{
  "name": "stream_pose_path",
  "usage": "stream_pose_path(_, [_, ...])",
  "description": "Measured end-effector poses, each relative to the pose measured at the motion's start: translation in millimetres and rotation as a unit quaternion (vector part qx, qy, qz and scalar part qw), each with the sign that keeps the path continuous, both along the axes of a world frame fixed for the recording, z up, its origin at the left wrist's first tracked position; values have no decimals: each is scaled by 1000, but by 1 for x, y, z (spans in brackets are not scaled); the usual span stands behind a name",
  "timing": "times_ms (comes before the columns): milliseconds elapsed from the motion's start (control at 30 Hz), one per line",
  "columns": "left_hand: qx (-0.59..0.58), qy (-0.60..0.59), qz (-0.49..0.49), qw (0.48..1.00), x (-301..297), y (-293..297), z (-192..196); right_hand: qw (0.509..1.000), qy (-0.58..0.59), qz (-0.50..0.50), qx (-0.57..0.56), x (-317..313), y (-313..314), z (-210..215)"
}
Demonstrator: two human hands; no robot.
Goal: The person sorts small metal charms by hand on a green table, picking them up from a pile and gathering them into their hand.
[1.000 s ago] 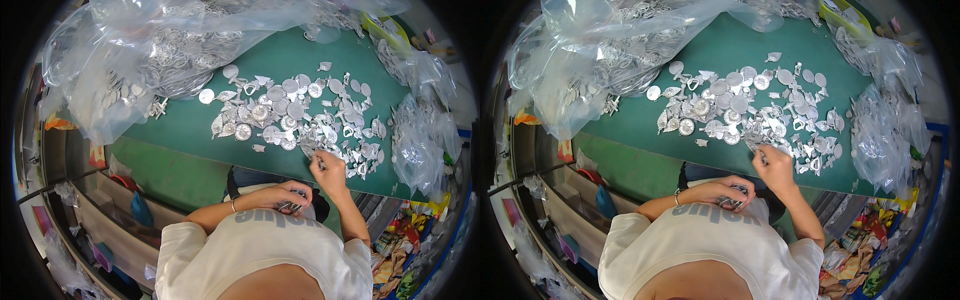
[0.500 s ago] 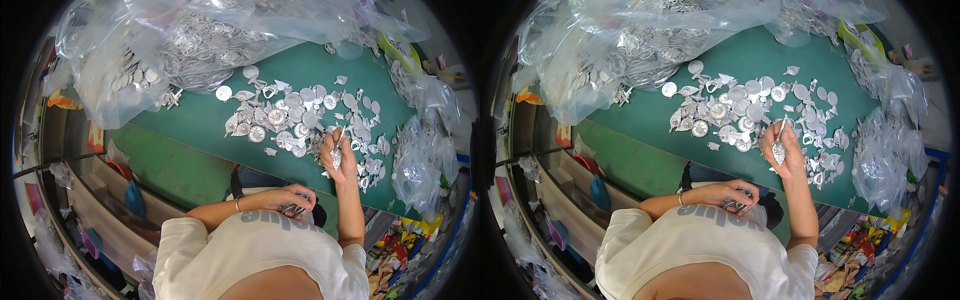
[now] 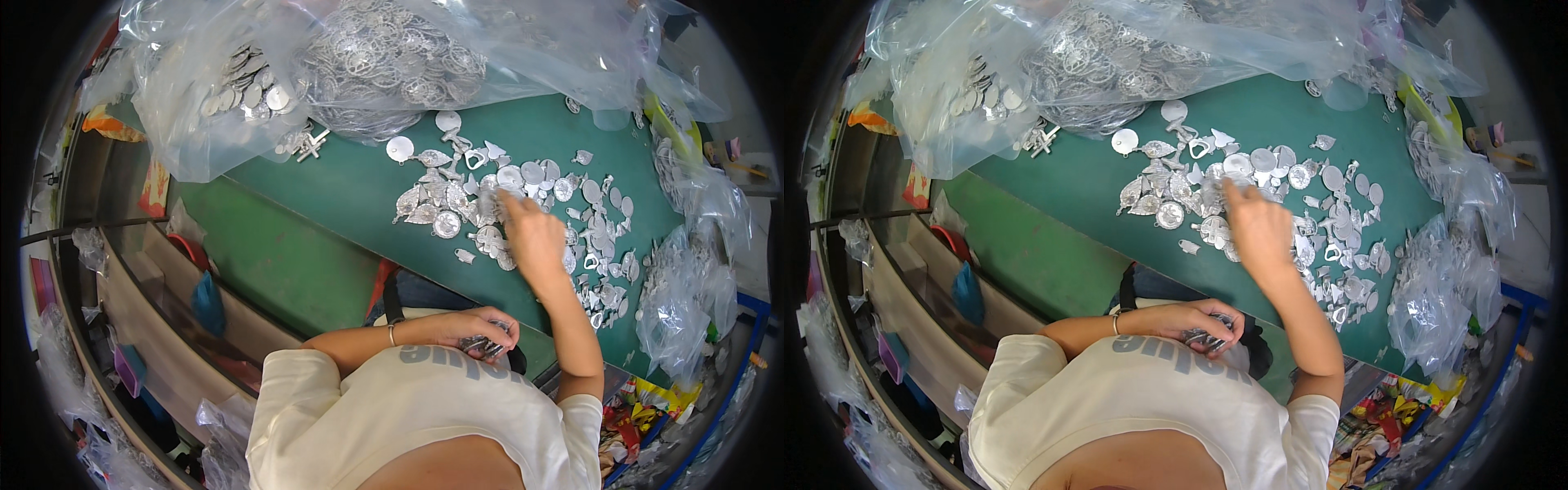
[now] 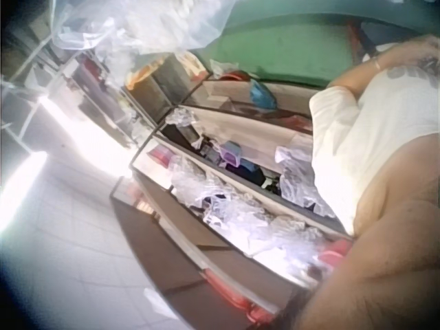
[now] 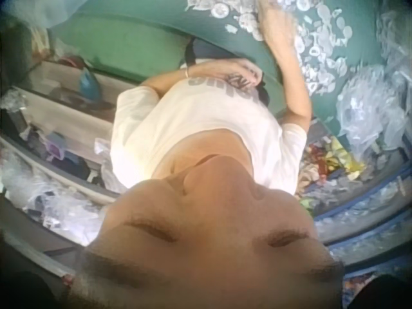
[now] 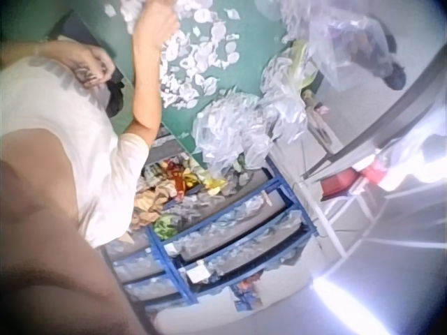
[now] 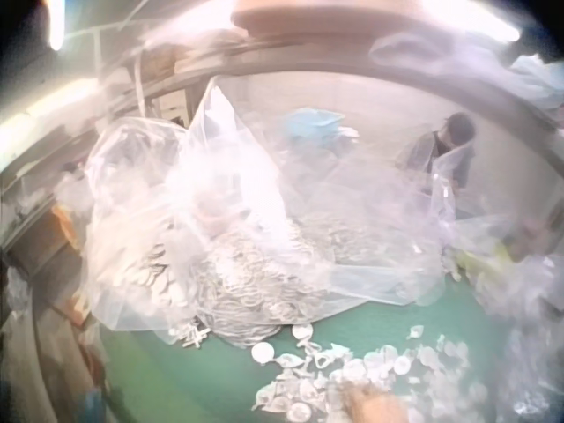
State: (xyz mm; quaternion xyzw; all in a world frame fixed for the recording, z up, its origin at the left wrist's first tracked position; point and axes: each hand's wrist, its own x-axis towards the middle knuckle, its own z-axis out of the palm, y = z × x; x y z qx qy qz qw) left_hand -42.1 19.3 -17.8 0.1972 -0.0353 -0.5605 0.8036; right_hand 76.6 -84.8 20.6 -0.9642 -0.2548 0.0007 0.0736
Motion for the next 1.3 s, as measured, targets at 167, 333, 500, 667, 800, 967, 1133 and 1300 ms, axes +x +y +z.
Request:
stream_pose_path(167, [-17,8,10,1000,2,2,0,996,12,-13,92,15,-4,12])
stream_pose_path(333, [-17,-5,9,1000,1,0,-3,994,27,79,71,7,51,-1])
stream_pose_path(500, [-4,3,27,1000,0,7,0,996,38,53,-53,3,72,-7])
stream_pose_path(667, [-15,-9,24,1000,-1,5,-4,994,82,64,-29,7,64,-2])
stream_pose_path(800, [-12,-13,18,1000,-2,5,-5,989,123,34,72,16,54,-1])
stream_pose_path(967, [-11,0,27,1000,-1,8,-2,959,200,28,197,21,37,-1])
stream_pose_path(1133, [-15,4,19,1000,0,10,-4,667,410,-85,616,32,6,7])
stream_pose_path(1300, [-24,8,16,1000,2,8,-6,337,500,-161,782,44,-15,-1])
